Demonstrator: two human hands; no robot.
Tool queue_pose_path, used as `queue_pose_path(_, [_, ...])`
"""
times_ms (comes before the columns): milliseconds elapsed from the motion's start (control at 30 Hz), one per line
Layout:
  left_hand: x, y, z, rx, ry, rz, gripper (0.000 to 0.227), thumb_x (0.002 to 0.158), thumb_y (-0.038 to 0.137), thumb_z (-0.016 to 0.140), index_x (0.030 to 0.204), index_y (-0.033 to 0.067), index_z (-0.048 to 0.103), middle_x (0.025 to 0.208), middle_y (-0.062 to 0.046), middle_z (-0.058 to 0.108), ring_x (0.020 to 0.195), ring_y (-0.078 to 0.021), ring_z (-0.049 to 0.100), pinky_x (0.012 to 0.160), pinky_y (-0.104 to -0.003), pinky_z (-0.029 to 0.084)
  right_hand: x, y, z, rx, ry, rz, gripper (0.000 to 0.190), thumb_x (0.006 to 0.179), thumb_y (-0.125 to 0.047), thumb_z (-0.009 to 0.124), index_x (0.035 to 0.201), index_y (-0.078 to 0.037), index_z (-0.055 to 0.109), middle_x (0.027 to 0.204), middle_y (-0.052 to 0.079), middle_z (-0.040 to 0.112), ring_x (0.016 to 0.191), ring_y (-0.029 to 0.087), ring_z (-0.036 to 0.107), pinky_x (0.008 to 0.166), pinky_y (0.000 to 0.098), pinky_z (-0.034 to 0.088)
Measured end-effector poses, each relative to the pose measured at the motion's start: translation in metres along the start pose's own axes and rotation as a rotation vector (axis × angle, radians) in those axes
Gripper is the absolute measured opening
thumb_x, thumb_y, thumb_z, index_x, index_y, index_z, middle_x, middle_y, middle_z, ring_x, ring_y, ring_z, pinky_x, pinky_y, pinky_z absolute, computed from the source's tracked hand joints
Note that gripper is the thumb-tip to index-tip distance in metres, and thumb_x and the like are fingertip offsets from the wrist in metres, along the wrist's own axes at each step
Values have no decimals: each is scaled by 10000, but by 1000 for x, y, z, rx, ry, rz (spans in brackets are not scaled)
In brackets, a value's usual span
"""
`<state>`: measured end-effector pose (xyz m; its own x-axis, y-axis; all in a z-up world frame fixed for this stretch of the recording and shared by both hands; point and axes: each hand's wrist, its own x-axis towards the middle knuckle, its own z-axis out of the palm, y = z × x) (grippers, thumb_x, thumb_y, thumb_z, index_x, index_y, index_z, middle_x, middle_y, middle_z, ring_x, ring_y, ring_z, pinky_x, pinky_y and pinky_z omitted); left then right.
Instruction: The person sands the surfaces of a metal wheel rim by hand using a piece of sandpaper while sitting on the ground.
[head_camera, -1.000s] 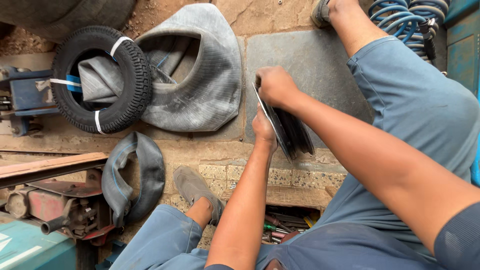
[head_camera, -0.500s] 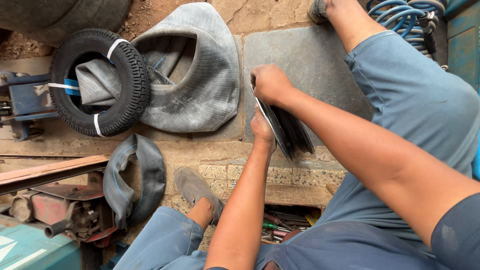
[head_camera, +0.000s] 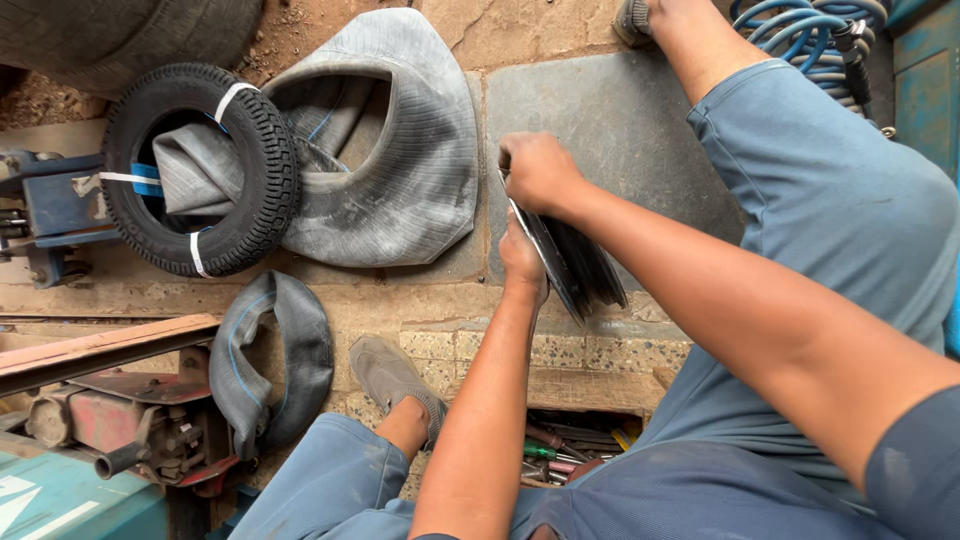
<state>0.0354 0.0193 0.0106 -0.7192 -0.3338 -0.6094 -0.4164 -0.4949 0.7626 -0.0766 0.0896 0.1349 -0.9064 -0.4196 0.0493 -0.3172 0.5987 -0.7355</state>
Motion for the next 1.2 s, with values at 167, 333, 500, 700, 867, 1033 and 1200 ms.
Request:
queue_pose_path(167, [6, -13, -7, 17, -10, 59, 662, 1055, 531, 418, 1183, -62, 683, 1074, -124, 715, 952, -194, 664, 848, -339, 532, -84, -5, -12, 180, -10, 132, 198, 842, -70, 657, 1038, -56, 627, 878, 215, 712, 836, 420, 707, 725, 475, 555])
queue_pose_path(333, [9, -10, -7, 20, 9, -40, 669, 1042, 563, 426, 1177, -45, 671, 1074, -112, 704, 953, -196, 654, 841, -346, 528, -54, -17, -9, 251, 42, 179, 266, 849, -22, 609, 1111, -61, 579, 923, 224, 708, 845, 426, 710, 735, 498, 546])
queue_pose_path(500, [4, 0, -3, 15, -4, -15, 673, 1034, 571, 432, 1151, -41, 685, 1045, -93, 706, 933, -189, 648, 822, -341, 524, -23, -16, -3, 67, 126, 69, 289, 813, 9, 623, 1093, -54, 585, 932, 241, 707, 873, 466, 682, 752, 526, 543])
queue_pose_path(700, [1, -4, -5, 8, 15, -63, 661, 1043, 558, 400, 1122, -33, 686, 1000, -106, 703, 899, -205, 665, 799, -351, 537, -113, -14, -11, 195, 11, 136, 317, 876, -31, 611, 1183, -61, 543, 965, 226, 706, 900, 420, 709, 791, 508, 546])
queue_pose_path(867, [4, -7, -4, 10, 1, -19, 640, 1061, 552, 401, 1118, -19, 684, 1043, -86, 712, 928, -182, 658, 821, -347, 528, -21, -12, 4, 47, -41, 239, 383, 833, 3, 583, 1208, -60, 542, 943, 255, 691, 897, 459, 675, 775, 524, 536])
queue_pose_path(1033, [7, -7, -3, 38, 17, -43, 634, 1069, 539, 420, 1122, -36, 682, 1026, -101, 703, 915, -193, 648, 815, -357, 533, -46, -8, -1, 81, -44, 145, 297, 916, -24, 575, 1212, -35, 545, 984, 259, 698, 937, 475, 672, 800, 548, 519])
queue_pose_path(1200, [0, -7, -3, 19, 0, -79, 628, 1041, 550, 386, 1114, 3, 685, 1016, -85, 710, 919, -189, 675, 815, -343, 547, -112, -10, -7, 127, 48, 30, 429, 891, -56, 595, 1311, -10, 519, 1017, 243, 694, 920, 428, 709, 825, 526, 544])
